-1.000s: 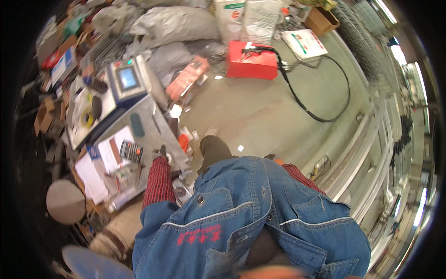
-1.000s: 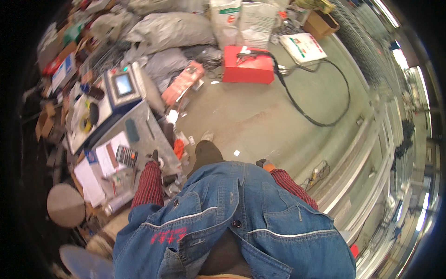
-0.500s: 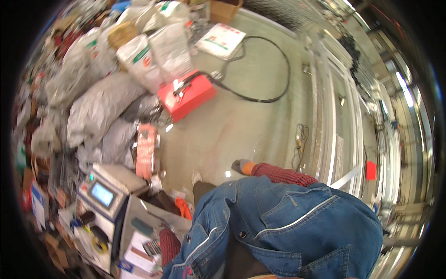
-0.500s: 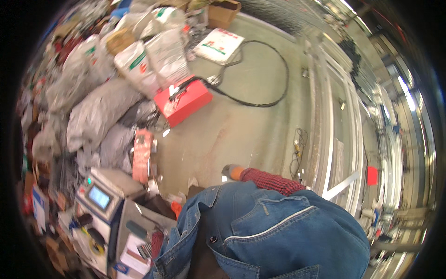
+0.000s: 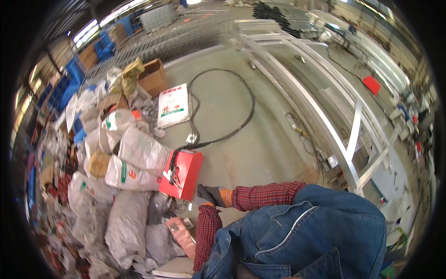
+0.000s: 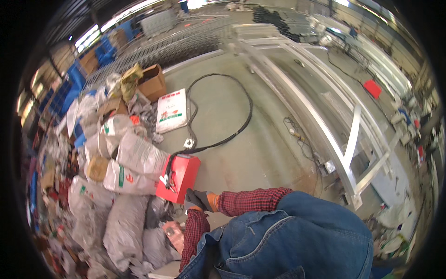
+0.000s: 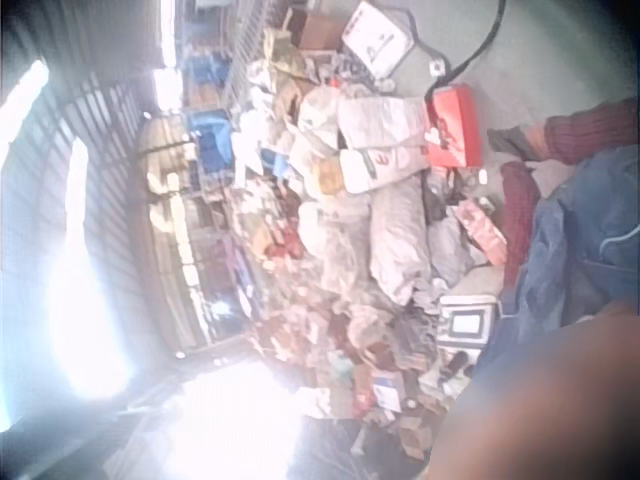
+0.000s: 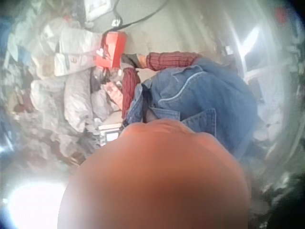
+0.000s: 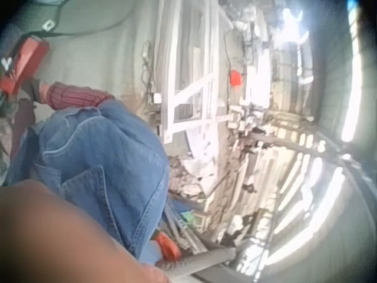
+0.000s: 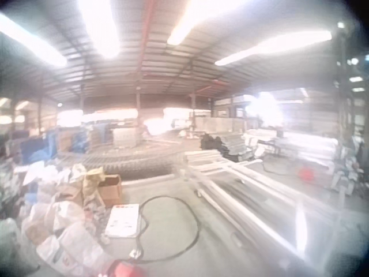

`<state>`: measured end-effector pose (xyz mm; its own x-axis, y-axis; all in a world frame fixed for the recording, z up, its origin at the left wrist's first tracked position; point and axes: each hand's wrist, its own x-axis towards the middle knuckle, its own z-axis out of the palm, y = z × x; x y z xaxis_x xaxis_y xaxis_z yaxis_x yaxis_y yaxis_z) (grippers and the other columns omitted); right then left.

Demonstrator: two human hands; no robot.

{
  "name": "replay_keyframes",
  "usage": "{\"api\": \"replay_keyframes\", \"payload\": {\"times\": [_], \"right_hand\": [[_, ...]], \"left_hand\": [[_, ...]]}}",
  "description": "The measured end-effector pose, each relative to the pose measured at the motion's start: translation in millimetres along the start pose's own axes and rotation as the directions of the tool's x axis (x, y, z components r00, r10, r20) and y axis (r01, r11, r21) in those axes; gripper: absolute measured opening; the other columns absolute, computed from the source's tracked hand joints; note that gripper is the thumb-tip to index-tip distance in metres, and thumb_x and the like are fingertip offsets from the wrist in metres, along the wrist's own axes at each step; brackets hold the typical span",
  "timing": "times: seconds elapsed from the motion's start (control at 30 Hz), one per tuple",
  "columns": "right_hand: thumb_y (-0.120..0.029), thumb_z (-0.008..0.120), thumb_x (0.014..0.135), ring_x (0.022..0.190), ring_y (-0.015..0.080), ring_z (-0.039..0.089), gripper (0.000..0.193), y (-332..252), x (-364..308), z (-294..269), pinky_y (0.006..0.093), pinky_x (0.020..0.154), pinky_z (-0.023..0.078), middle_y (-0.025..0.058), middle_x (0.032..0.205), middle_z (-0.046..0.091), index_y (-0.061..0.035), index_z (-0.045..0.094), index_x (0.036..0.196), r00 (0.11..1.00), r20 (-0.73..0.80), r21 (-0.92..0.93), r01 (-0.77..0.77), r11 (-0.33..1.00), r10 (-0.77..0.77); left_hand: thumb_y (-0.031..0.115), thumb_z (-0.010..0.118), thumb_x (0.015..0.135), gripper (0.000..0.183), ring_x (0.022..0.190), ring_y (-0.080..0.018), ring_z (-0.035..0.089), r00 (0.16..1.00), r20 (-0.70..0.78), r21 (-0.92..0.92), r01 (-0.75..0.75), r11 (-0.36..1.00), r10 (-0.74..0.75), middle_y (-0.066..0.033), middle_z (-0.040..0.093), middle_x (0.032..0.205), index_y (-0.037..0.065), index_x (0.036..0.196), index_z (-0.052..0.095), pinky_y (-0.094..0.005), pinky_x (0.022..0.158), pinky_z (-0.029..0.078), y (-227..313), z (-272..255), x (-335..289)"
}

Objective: The person measures multiple aluminum frame sections on the floor using a tape measure, repeatedly extending and retracting the tape to check lengths and diagonals. The person repositions the tape across different frame members and adjusts the frame layout between measurements.

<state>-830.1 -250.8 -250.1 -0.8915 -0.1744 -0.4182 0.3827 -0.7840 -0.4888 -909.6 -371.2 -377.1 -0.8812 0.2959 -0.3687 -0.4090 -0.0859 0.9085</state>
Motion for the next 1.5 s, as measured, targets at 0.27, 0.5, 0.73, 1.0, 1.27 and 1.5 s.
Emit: {"api": "replay_keyframes", "payload": {"times": [0.27,0.5,0.73,1.0,1.27,1.5], "right_hand": [[-0.036,0.061,0.104,0.124,0.0169,0.057,0.043,-90,-3,-79,0.0365,0.107,0.045,0.0085,0.141,0.059,-0.0108,0.057,0.138,0.871,0.441,-0.882,0.466,0.078,-0.215],[-0.028,0.051,0.107,0.114,0.0269,0.064,0.030,-171,-99,-173,0.0440,0.102,0.048,0.0122,0.129,0.067,-0.0085,0.065,0.124,0.874,0.352,-0.915,0.397,0.073,-0.335],[-0.063,0.044,0.104,0.151,0.0375,0.033,0.077,-217,-245,-208,0.0545,0.115,0.040,0.0170,0.166,0.032,-0.0160,0.028,0.163,0.750,-0.500,-0.233,0.366,0.901,-0.433],[-0.070,0.046,0.099,0.137,0.0413,0.048,0.078,-215,-292,-207,0.0626,0.105,0.046,0.0164,0.157,0.040,-0.0156,0.035,0.155,0.179,-0.875,-0.172,0.753,0.635,-0.449],[-0.046,0.060,0.099,0.090,0.0442,0.069,0.041,-140,-380,-241,0.0508,0.076,0.056,0.0238,0.093,0.072,-0.0077,0.071,0.108,-0.589,-0.612,-0.560,-0.149,0.815,-0.528],[-0.047,0.061,0.098,0.076,0.0407,0.070,0.038,-113,-494,-292,0.0487,0.066,0.056,0.0173,0.083,0.071,-0.0096,0.068,0.097,-0.653,-0.434,-0.556,-0.349,0.755,-0.621]], "left_hand": [[0.057,0.050,0.102,0.063,0.092,-0.0281,0.066,0.980,0.129,0.484,0.071,0.872,-0.151,-0.0146,0.068,0.113,0.000,0.129,0.059,-0.0413,0.079,0.055,52,75,18],[0.065,0.049,0.098,0.075,0.095,-0.0301,0.067,0.962,0.245,0.927,-0.195,0.321,-0.122,-0.0173,0.069,0.117,-0.001,0.133,0.058,-0.0418,0.082,0.055,49,132,108],[0.074,0.049,0.095,0.087,0.099,-0.0322,0.067,0.710,0.668,0.726,-0.687,-0.012,-0.225,-0.0199,0.070,0.121,-0.002,0.137,0.057,-0.0422,0.085,0.054,56,380,184],[0.058,0.045,0.104,0.062,0.109,-0.0357,0.066,-0.108,0.716,0.695,0.016,0.719,-0.689,-0.0158,0.070,0.119,0.001,0.120,0.064,-0.0496,0.098,0.052,-9,594,-44],[0.047,0.049,0.107,0.053,0.144,-0.0307,0.042,-0.679,0.282,0.959,0.212,0.187,-0.678,-0.0158,0.047,0.154,0.005,0.137,0.057,-0.0484,0.121,0.032,6,619,-152],[0.047,0.037,0.111,0.068,0.158,-0.0285,0.019,-0.694,0.220,0.602,0.649,-0.464,-0.686,-0.0136,0.017,0.172,0.006,0.163,0.022,-0.0449,0.129,0.014,23,665,-237]]}}
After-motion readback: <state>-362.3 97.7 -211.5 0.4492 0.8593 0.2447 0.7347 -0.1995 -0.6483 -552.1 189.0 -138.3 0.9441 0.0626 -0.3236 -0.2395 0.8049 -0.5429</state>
